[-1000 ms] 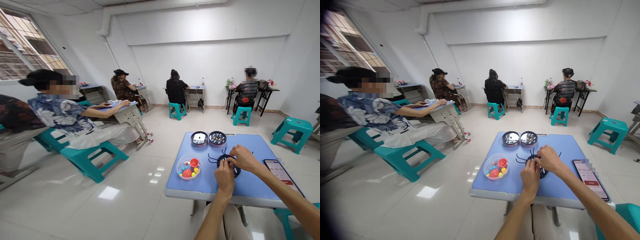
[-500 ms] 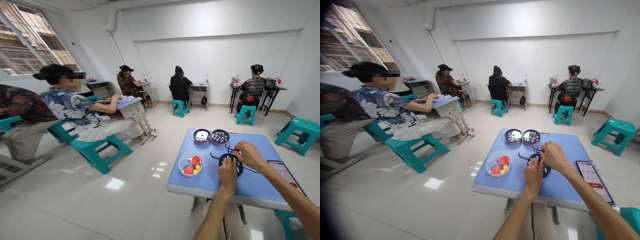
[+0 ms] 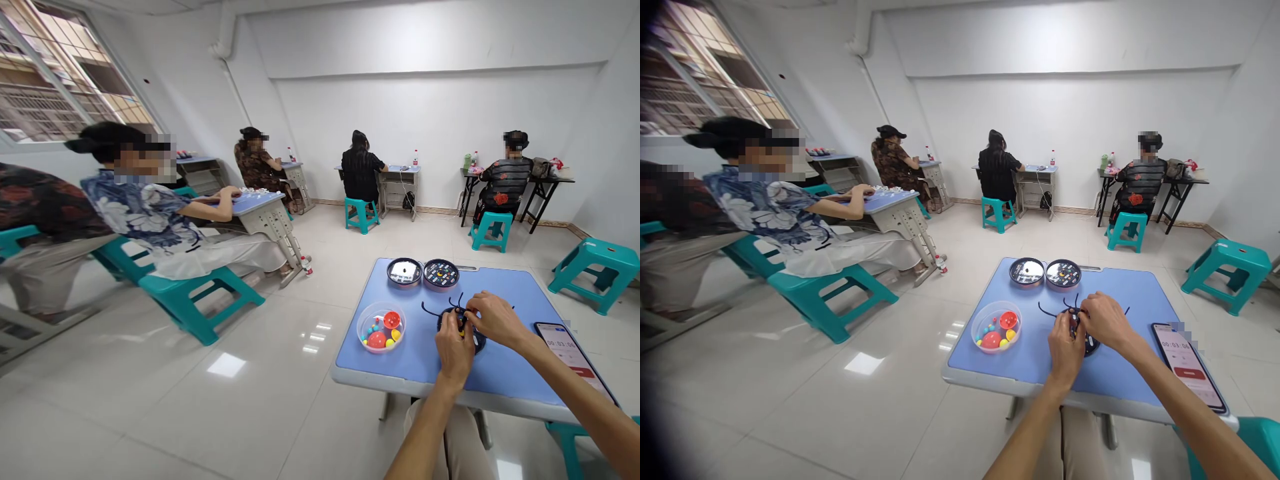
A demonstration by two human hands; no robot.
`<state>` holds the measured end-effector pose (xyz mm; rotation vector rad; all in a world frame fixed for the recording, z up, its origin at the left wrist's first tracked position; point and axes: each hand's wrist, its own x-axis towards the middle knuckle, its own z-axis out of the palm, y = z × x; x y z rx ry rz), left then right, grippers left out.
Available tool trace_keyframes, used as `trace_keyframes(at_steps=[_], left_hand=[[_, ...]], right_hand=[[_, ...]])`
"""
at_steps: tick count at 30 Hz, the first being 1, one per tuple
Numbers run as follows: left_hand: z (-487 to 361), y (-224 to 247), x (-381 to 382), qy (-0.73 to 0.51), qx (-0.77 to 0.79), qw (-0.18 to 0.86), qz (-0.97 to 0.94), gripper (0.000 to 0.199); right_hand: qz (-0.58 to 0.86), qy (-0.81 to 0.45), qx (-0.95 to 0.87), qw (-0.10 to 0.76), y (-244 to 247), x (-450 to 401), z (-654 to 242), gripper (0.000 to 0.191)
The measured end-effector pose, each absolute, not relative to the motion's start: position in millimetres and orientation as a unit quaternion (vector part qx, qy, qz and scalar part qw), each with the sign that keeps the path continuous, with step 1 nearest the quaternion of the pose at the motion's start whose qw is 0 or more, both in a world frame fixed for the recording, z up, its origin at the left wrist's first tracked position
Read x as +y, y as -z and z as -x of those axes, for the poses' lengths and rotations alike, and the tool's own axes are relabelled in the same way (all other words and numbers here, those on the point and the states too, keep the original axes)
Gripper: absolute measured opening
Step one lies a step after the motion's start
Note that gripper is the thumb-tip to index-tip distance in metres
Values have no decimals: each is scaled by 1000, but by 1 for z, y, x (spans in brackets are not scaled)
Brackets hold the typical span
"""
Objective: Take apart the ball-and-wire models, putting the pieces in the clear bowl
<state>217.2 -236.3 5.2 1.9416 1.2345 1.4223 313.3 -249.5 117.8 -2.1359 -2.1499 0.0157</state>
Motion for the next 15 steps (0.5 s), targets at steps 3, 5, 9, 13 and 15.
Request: trace_keyframes(at_steps=[3,5,9,13,15], left_hand=[[-219,-4,-235,-529,442,241,-683,11],[-219,-5,-234,-521,458,256,-673,8],[-219,-8,-233,-493,485,273,-669,14],[-216,-7,-237,-480,492,267,-676,18],[-216,-4,-240,-491,495,240,-675,22]], right_hand=[[695,18,-718,13,-120,-248,-309,25],[698,12,-716,0,-121,-248,-309,25],[715,-21,-699,11,-122,-248,-312,27],[725,-35,-687,35,-122,-249,-315,31],[726,-39,-685,47,-121,-249,-315,31]])
